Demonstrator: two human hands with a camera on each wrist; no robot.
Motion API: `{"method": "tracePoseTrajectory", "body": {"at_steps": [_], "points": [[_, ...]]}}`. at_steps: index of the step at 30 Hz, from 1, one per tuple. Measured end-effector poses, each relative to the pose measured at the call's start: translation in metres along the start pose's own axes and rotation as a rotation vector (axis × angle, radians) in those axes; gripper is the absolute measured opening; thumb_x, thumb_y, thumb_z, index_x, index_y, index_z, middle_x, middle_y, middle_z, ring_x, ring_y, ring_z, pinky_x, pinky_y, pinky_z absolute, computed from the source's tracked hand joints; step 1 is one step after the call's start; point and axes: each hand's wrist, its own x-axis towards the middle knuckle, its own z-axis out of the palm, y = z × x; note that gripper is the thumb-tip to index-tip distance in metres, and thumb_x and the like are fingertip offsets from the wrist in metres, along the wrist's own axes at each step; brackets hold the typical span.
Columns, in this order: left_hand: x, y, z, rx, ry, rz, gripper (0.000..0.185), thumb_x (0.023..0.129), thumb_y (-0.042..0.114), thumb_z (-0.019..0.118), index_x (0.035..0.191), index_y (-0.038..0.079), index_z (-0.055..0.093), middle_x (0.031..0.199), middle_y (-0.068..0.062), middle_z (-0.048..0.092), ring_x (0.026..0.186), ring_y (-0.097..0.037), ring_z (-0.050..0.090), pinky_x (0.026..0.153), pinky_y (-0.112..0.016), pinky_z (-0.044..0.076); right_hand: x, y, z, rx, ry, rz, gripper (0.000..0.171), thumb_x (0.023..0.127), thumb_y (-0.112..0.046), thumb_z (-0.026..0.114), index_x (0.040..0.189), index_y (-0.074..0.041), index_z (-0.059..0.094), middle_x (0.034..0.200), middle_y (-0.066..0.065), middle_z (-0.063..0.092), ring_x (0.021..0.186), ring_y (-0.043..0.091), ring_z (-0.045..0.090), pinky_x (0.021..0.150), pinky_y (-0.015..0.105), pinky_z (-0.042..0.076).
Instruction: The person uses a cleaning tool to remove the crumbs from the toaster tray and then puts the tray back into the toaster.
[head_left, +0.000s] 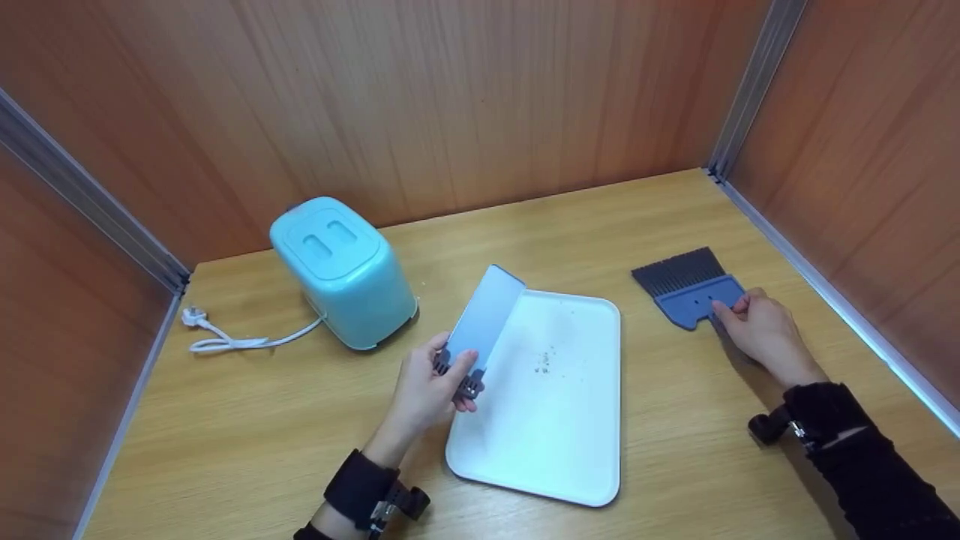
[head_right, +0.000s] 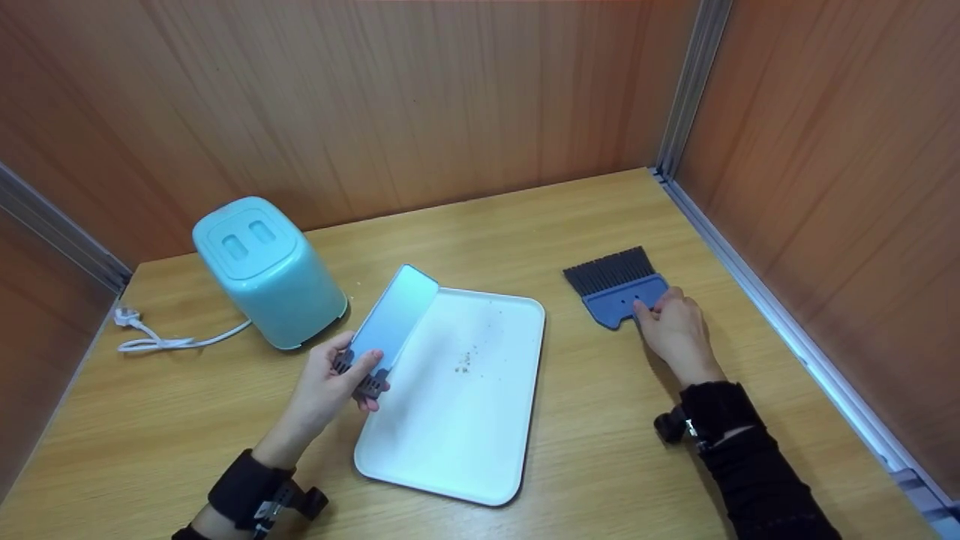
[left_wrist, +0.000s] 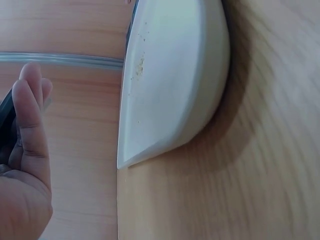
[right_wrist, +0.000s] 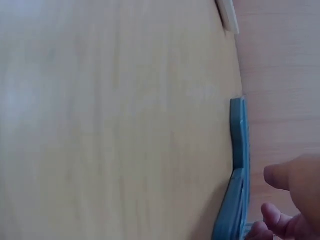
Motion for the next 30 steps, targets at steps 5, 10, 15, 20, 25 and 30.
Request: {"method": "tracePoseTrajectory", "body": {"at_steps": [5,10,15,20,25,30], "points": [[0.003,0.003,0.006,-0.039,0.030,0.032,0.036,0.108,0.023,0.067,0.137,0.004,0.059,0.089,-0.017,0.079,0.059,-0.023,0.075,0.057,-0.040,0.066,-0.007,-0.026,-0.004,0.049,-0.003,-0.054,0.057,0.111,-0.052,0.051,0.117,0.004,0.052,0.098,0.017,0.058,0.088,0.030,0.056,0.071,0.032,0.044],[0.006,0.005,0.011,-0.119,0.065,0.078,0.032,0.109,0.021,0.065,0.133,0.001,0.059,0.088,-0.018,0.078,0.059,-0.022,0.075,0.055,-0.031,0.064,-0.017,-0.062,-0.003,0.116,-0.056,-0.087,0.059,0.110,-0.058,0.051,0.121,0.001,0.054,0.100,0.014,0.058,0.087,0.026,0.056,0.068,0.029,0.046],[0.007,0.007,0.015,-0.183,0.104,0.102,0.031,0.110,0.020,0.063,0.134,0.000,0.060,0.089,-0.018,0.079,0.059,-0.022,0.075,0.055,-0.031,0.064,-0.028,-0.098,0.008,0.165,-0.091,-0.160,0.052,0.110,-0.054,0.053,0.119,-0.003,0.058,0.101,0.012,0.065,0.089,0.023,0.059,0.068,0.027,0.048],[0.009,0.010,0.023,-0.235,0.114,0.115,0.037,0.114,0.032,0.055,0.135,0.001,0.058,0.089,-0.017,0.080,0.061,-0.020,0.077,0.059,-0.032,0.066,-0.036,-0.132,0.023,0.224,-0.155,-0.208,0.048,0.112,-0.050,0.052,0.125,-0.004,0.061,0.111,0.015,0.068,0.100,0.025,0.063,0.078,0.029,0.050],[0.011,0.013,0.031,-0.274,0.117,0.115,0.050,0.116,0.045,0.044,0.143,0.005,0.055,0.093,-0.015,0.079,0.066,-0.021,0.079,0.063,-0.032,0.067,-0.043,-0.165,0.040,0.329,-0.270,-0.221,0.047,0.114,-0.048,0.047,0.127,-0.004,0.061,0.111,0.018,0.067,0.101,0.032,0.066,0.083,0.034,0.055],[0.013,0.014,0.040,-0.302,0.119,0.105,0.057,0.115,0.053,0.039,0.146,0.008,0.053,0.097,-0.015,0.079,0.070,-0.022,0.080,0.067,-0.033,0.068,-0.053,-0.195,0.058,0.425,-0.382,-0.244,0.047,0.115,-0.048,0.045,0.130,-0.007,0.063,0.113,0.019,0.070,0.098,0.028,0.069,0.092,0.046,0.058]]}}
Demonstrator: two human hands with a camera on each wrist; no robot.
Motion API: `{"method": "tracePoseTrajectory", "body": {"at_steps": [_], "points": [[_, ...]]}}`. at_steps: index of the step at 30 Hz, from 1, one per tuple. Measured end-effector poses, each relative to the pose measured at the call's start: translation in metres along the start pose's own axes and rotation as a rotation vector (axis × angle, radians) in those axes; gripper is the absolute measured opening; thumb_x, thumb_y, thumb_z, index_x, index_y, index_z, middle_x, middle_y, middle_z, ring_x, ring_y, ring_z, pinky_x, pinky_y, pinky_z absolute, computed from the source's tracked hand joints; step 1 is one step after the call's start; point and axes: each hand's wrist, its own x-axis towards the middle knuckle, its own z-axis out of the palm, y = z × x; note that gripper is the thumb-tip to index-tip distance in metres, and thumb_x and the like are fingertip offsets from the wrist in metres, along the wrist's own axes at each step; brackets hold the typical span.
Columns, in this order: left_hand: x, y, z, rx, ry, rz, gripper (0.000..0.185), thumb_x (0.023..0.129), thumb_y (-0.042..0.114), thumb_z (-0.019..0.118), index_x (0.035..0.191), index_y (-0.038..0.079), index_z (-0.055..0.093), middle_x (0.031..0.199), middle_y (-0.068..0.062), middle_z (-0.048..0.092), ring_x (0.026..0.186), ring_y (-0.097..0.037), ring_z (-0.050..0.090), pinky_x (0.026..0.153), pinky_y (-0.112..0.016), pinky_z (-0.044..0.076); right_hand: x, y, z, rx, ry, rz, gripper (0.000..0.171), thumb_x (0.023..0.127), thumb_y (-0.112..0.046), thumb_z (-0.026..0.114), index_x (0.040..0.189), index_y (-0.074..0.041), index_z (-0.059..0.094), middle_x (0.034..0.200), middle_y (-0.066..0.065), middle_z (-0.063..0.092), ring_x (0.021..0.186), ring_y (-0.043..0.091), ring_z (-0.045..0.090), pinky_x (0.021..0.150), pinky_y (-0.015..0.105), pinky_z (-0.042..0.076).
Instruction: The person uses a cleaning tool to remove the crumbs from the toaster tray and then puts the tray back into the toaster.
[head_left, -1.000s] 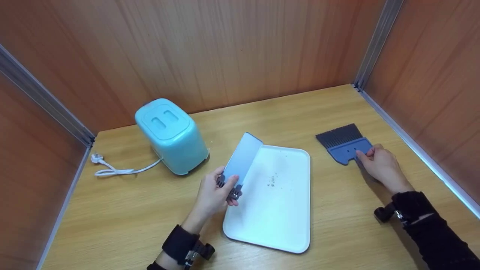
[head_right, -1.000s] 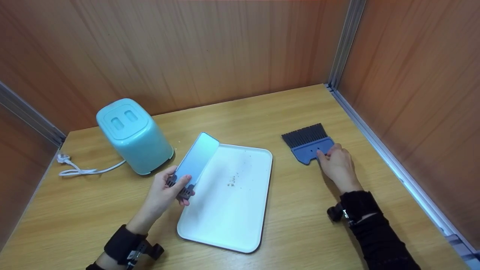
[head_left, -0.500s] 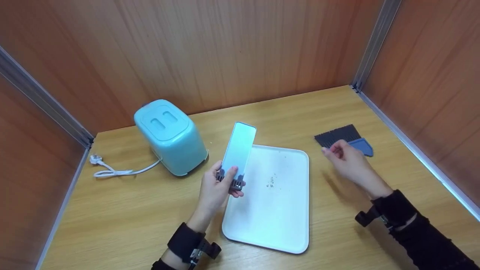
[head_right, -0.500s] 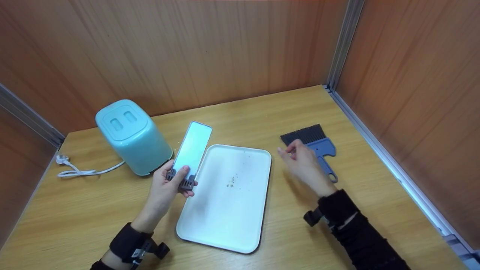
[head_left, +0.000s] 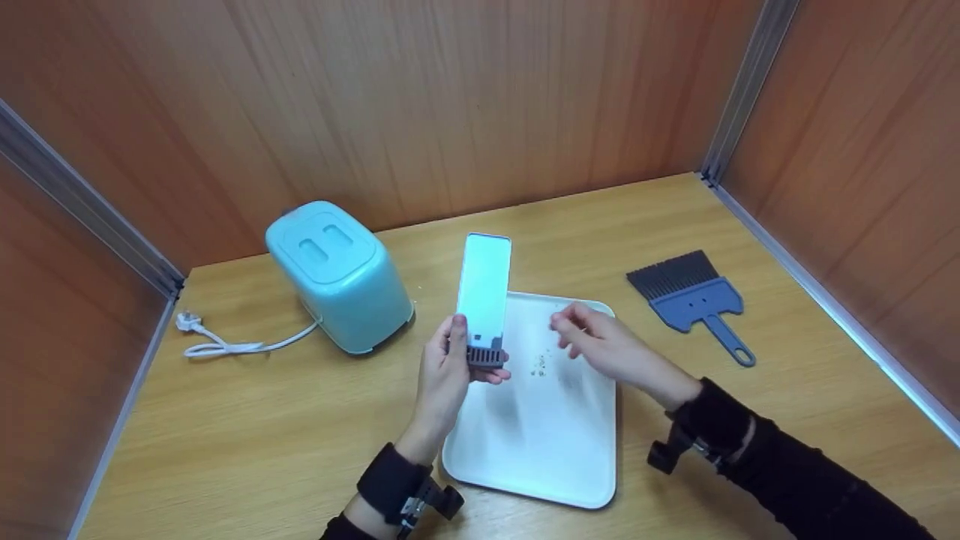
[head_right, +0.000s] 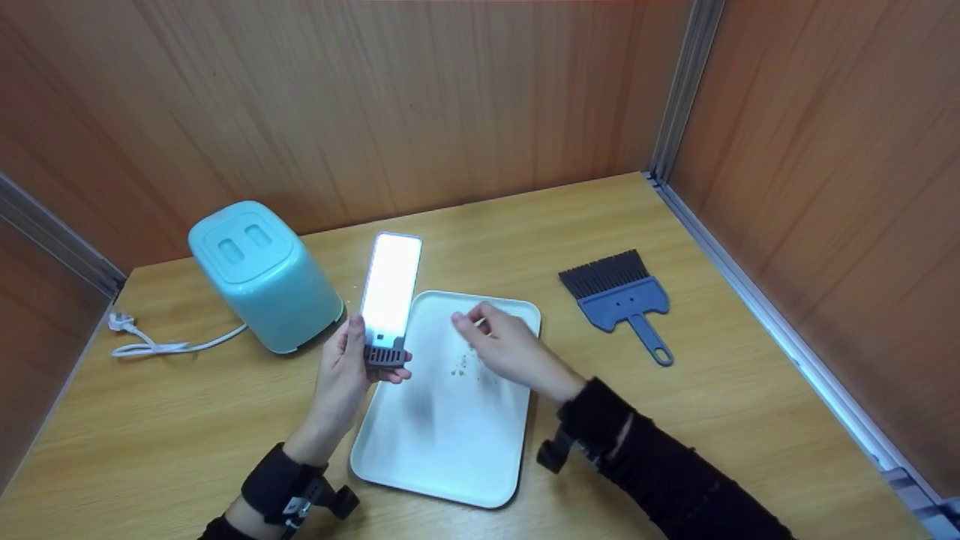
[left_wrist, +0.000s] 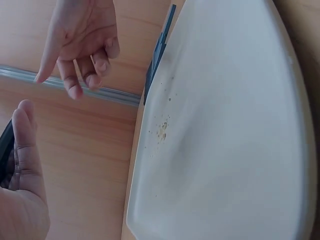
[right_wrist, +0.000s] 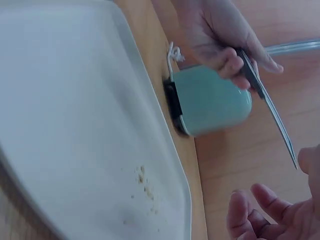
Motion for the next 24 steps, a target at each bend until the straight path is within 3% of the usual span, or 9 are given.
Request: {"method": "tracePoseTrajectory", "body": {"at_steps": [4,10,14,19,24], "points": [[-0.001,-0.002,0.008,-0.006,-0.003,0.019,0.056,0.115,0.053,0.036,0.144,0.007,0.053,0.099,-0.017,0.079,0.069,-0.020,0.079,0.067,-0.035,0.068,0.005,-0.013,0.021,0.043,-0.063,-0.036,0.046,0.116,-0.046,0.045,0.131,-0.006,0.064,0.116,0.020,0.072,0.099,0.027,0.072,0.093,0.048,0.057],[-0.001,-0.009,0.023,0.005,-0.023,0.084,0.050,0.118,0.046,0.032,0.133,0.003,0.053,0.092,-0.019,0.079,0.062,-0.020,0.077,0.063,-0.038,0.068,0.010,-0.028,0.041,0.129,-0.127,-0.040,0.046,0.115,-0.048,0.045,0.134,-0.012,0.065,0.120,0.007,0.074,0.107,0.022,0.068,0.095,0.039,0.052],[-0.004,-0.014,0.031,0.042,-0.015,0.117,0.045,0.118,0.042,0.032,0.128,0.004,0.053,0.086,-0.018,0.076,0.058,-0.025,0.076,0.061,-0.051,0.066,0.014,-0.031,0.050,0.235,-0.111,-0.034,0.047,0.115,-0.048,0.045,0.138,-0.012,0.064,0.117,0.005,0.074,0.105,0.020,0.065,0.095,0.035,0.048],[-0.005,-0.022,0.037,0.093,0.015,0.156,0.038,0.119,0.036,0.035,0.125,0.002,0.051,0.081,-0.017,0.072,0.056,-0.030,0.074,0.060,-0.065,0.062,0.017,-0.031,0.060,0.320,-0.065,-0.040,0.042,0.117,-0.037,0.045,0.139,-0.006,0.063,0.107,0.004,0.072,0.093,0.017,0.064,0.085,0.030,0.048],[-0.005,-0.025,0.038,0.145,0.063,0.168,0.034,0.118,0.036,0.039,0.119,0.003,0.048,0.083,-0.015,0.070,0.055,-0.030,0.073,0.059,-0.063,0.062,0.017,-0.029,0.065,0.364,-0.066,-0.036,0.047,0.117,-0.031,0.046,0.157,-0.008,0.050,0.126,0.009,0.073,0.104,0.018,0.066,0.090,0.029,0.049]]}}
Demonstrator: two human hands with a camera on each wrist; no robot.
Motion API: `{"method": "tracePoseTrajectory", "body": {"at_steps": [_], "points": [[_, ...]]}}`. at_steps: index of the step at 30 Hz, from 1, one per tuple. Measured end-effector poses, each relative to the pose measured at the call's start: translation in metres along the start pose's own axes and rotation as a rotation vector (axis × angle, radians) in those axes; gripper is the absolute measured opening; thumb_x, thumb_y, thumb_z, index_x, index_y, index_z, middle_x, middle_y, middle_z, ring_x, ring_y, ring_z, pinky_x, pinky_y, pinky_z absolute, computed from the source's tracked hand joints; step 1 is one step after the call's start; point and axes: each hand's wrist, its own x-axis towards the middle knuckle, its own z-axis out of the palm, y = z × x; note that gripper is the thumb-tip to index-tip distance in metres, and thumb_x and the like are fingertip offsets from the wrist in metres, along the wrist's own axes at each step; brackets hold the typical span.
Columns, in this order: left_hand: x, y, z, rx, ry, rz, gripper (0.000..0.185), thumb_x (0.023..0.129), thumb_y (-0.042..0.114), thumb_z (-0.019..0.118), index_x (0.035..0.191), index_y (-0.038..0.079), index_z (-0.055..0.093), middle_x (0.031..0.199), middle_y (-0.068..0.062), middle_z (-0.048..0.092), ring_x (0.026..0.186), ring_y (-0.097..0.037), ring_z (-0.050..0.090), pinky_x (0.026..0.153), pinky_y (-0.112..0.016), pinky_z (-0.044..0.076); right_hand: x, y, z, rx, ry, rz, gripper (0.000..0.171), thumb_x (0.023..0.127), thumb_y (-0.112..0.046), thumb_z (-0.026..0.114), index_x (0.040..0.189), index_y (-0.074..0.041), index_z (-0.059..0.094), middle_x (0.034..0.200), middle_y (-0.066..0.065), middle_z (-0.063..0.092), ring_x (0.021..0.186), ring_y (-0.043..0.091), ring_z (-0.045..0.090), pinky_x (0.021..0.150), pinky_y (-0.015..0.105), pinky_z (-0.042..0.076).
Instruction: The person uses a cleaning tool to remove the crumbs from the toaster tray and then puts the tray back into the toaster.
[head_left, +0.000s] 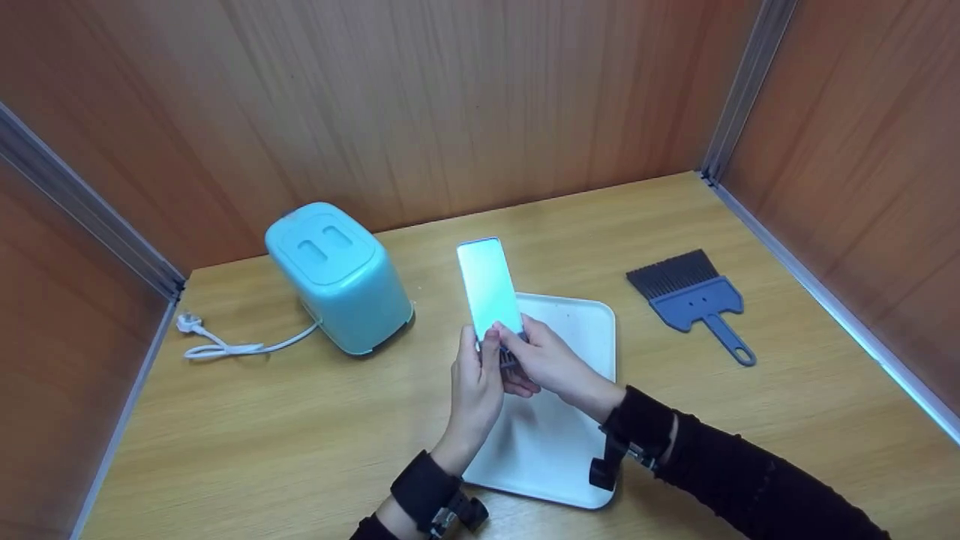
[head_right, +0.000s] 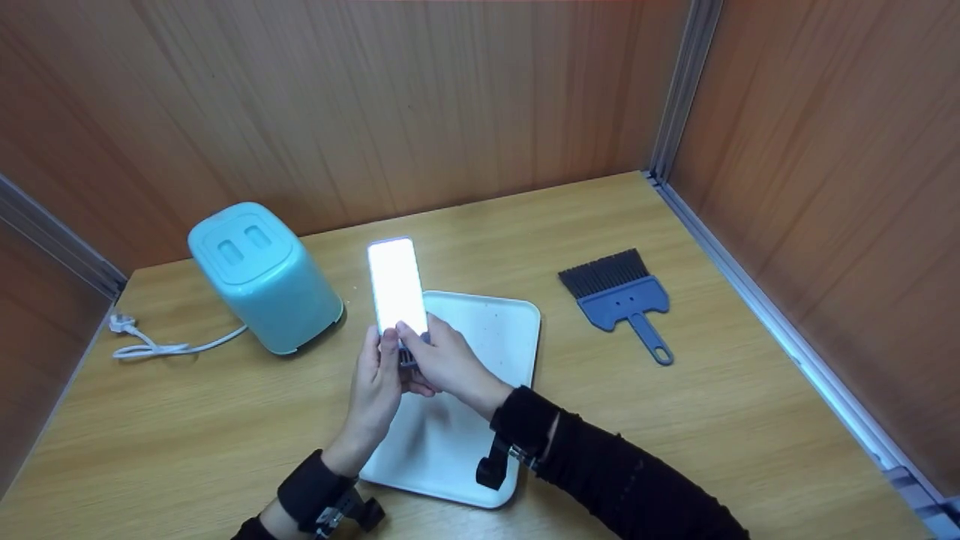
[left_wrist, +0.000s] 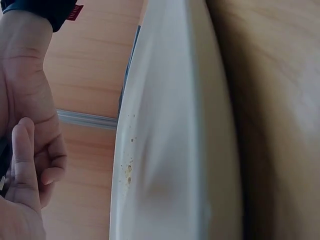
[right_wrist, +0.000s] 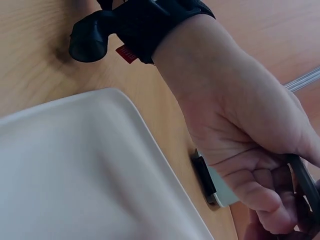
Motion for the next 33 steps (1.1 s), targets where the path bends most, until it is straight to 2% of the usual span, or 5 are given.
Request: {"method": "tracePoseTrajectory", "body": {"at_steps": [6,15,20,28,33], "points": [[0.000,-0.002,-0.003,0.012,0.016,-0.009,0.032,0.118,0.035,0.038,0.107,0.005,0.038,0.079,-0.018,0.069,0.054,-0.029,0.073,0.058,-0.063,0.062,0.002,0.003,0.004,0.021,-0.002,0.008,0.047,0.116,-0.030,0.047,0.157,-0.006,0.049,0.129,0.010,0.073,0.108,0.019,0.066,0.092,0.029,0.050],[0.001,-0.001,-0.012,0.009,-0.078,-0.080,0.037,0.117,0.044,0.042,0.122,0.008,0.037,0.079,-0.018,0.070,0.058,-0.031,0.076,0.057,-0.049,0.066,0.006,0.007,0.005,0.033,-0.041,0.021,0.047,0.117,-0.028,0.046,0.156,-0.003,0.049,0.115,0.008,0.071,0.101,0.019,0.065,0.094,0.031,0.048],[0.000,-0.001,-0.021,0.049,-0.096,-0.106,0.039,0.116,0.046,0.041,0.128,0.009,0.038,0.081,-0.019,0.071,0.057,-0.029,0.076,0.058,-0.054,0.066,0.007,0.008,0.007,0.026,-0.072,0.026,0.043,0.117,-0.027,0.046,0.150,-0.001,0.054,0.100,0.003,0.071,0.091,0.017,0.065,0.089,0.030,0.050],[0.003,0.002,-0.051,0.179,-0.105,-0.110,0.046,0.117,0.045,0.040,0.147,0.010,0.038,0.088,-0.030,0.075,0.062,-0.028,0.077,0.062,-0.051,0.067,0.014,0.008,0.005,-0.010,-0.096,0.072,0.047,0.115,-0.039,0.049,0.149,-0.007,0.058,0.101,-0.001,0.069,0.089,0.020,0.055,0.077,0.027,0.043],[0.007,0.009,-0.072,0.310,-0.064,-0.084,0.054,0.114,0.047,0.048,0.155,0.013,0.036,0.092,-0.017,0.076,0.079,-0.031,0.079,0.066,-0.044,0.068,0.015,0.010,0.002,-0.007,-0.119,0.132,0.053,0.114,-0.044,0.051,0.155,-0.009,0.052,0.100,0.001,0.070,0.084,0.019,0.058,0.074,0.025,0.043]]}}
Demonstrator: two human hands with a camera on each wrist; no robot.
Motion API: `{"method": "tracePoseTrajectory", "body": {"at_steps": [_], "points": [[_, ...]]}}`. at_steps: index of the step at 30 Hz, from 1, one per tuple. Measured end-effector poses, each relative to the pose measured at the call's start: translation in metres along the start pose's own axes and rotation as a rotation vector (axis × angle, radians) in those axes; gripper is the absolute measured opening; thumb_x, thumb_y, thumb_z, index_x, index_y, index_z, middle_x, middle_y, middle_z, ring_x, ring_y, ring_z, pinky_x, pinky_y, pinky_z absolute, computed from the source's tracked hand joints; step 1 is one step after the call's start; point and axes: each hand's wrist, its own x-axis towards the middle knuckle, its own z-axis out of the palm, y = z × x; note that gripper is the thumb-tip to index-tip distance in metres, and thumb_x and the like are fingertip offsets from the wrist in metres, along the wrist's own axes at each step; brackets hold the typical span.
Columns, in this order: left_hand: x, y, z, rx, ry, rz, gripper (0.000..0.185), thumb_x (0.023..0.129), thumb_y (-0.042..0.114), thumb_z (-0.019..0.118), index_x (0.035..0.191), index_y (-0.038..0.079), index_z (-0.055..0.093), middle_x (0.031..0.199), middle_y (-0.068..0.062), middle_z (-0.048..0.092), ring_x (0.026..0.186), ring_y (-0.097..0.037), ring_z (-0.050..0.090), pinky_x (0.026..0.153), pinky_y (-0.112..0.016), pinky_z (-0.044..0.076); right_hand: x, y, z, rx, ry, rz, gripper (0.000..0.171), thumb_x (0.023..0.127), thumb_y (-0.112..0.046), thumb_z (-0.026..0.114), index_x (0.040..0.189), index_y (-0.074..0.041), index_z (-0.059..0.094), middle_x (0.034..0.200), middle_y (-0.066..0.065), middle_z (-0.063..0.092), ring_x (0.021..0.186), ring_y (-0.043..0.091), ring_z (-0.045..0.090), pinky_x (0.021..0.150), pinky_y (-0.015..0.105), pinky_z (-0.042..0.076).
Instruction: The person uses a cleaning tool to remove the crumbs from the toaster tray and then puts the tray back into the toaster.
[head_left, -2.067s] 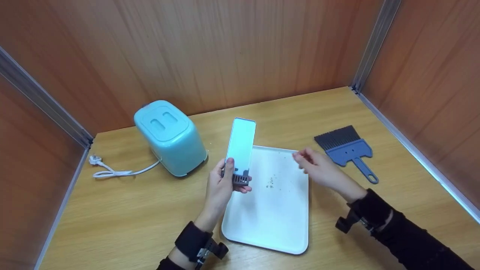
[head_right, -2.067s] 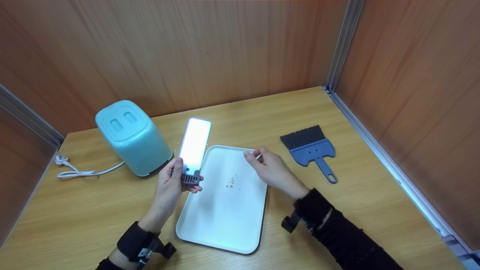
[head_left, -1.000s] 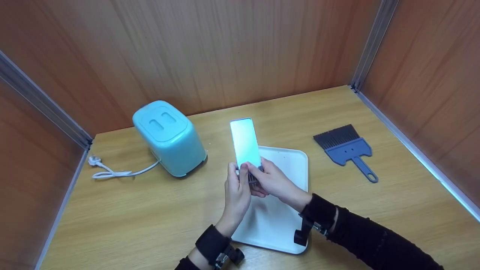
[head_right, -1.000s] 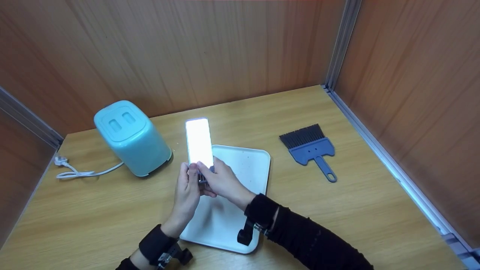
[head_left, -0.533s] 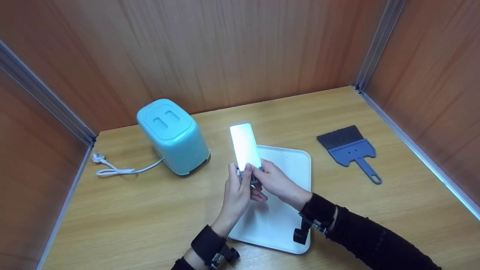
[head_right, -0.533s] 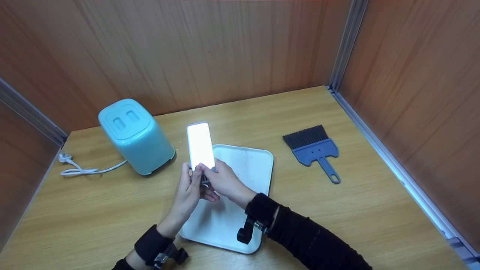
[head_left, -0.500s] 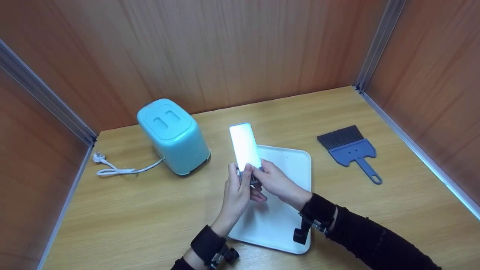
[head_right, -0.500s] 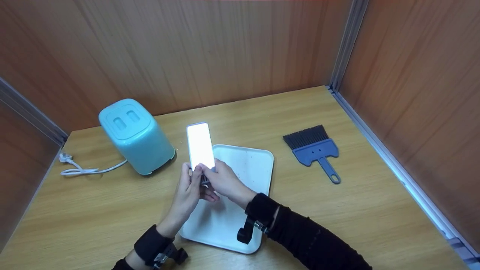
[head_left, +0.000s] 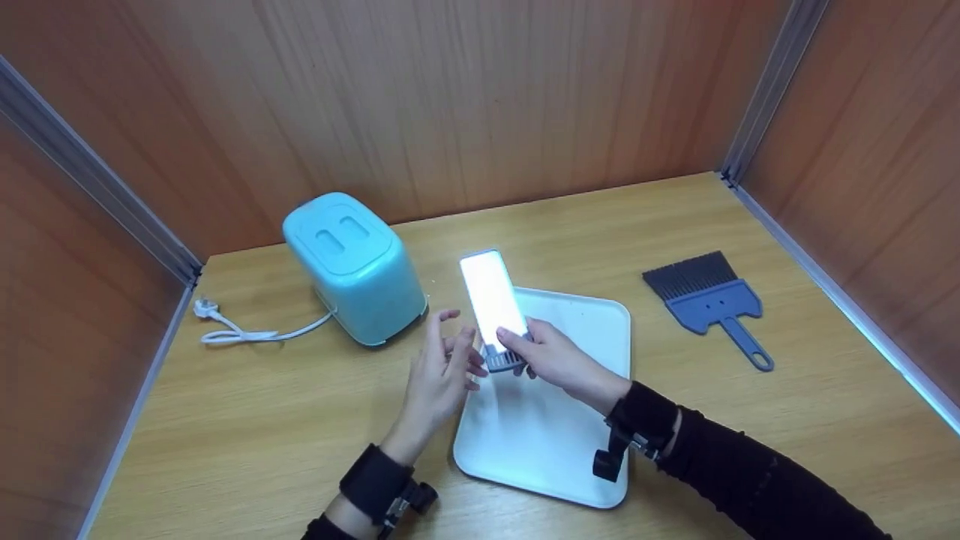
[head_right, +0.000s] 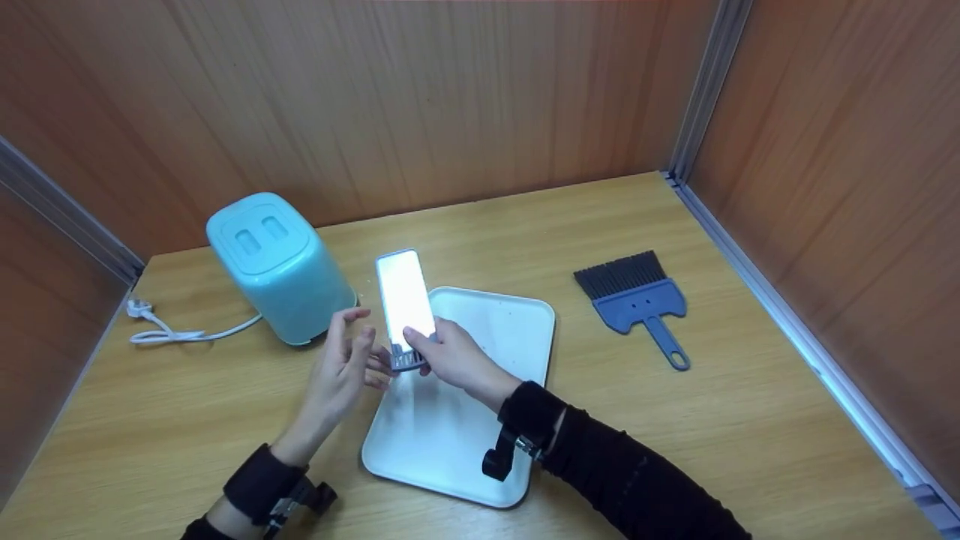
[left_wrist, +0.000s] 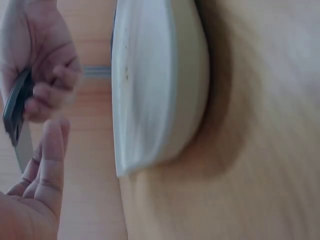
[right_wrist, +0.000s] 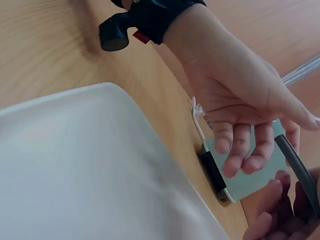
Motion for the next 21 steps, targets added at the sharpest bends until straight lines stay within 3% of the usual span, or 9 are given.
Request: {"method": "tracePoseTrajectory", "body": {"at_steps": [7,14,21], "points": [[0.001,0.002,-0.028,0.206,0.083,0.086,0.051,0.112,0.039,0.059,0.154,0.014,0.042,0.100,-0.014,0.081,0.085,-0.022,0.079,0.066,-0.037,0.067,0.002,0.002,0.005,-0.032,-0.034,0.068,0.056,0.111,-0.047,0.056,0.152,-0.009,0.054,0.084,0.001,0.066,0.074,0.016,0.055,0.073,0.026,0.043],[0.001,0.002,-0.043,0.294,0.113,0.128,0.037,0.111,0.008,0.056,0.148,0.013,0.050,0.104,-0.012,0.081,0.089,-0.021,0.080,0.072,-0.030,0.067,0.006,0.001,0.010,-0.046,-0.064,0.118,0.054,0.109,-0.047,0.060,0.147,-0.009,0.057,0.088,0.001,0.068,0.074,0.014,0.058,0.071,0.024,0.045],[-0.002,-0.004,-0.049,0.395,0.145,0.293,0.040,0.100,-0.009,0.060,0.138,0.004,0.056,0.120,-0.018,0.078,0.101,-0.027,0.080,0.084,-0.037,0.068,0.012,0.007,0.017,-0.071,-0.120,0.093,0.039,0.110,-0.041,0.061,0.128,-0.006,0.065,0.086,-0.002,0.066,0.063,0.008,0.055,0.059,0.020,0.042]]}}
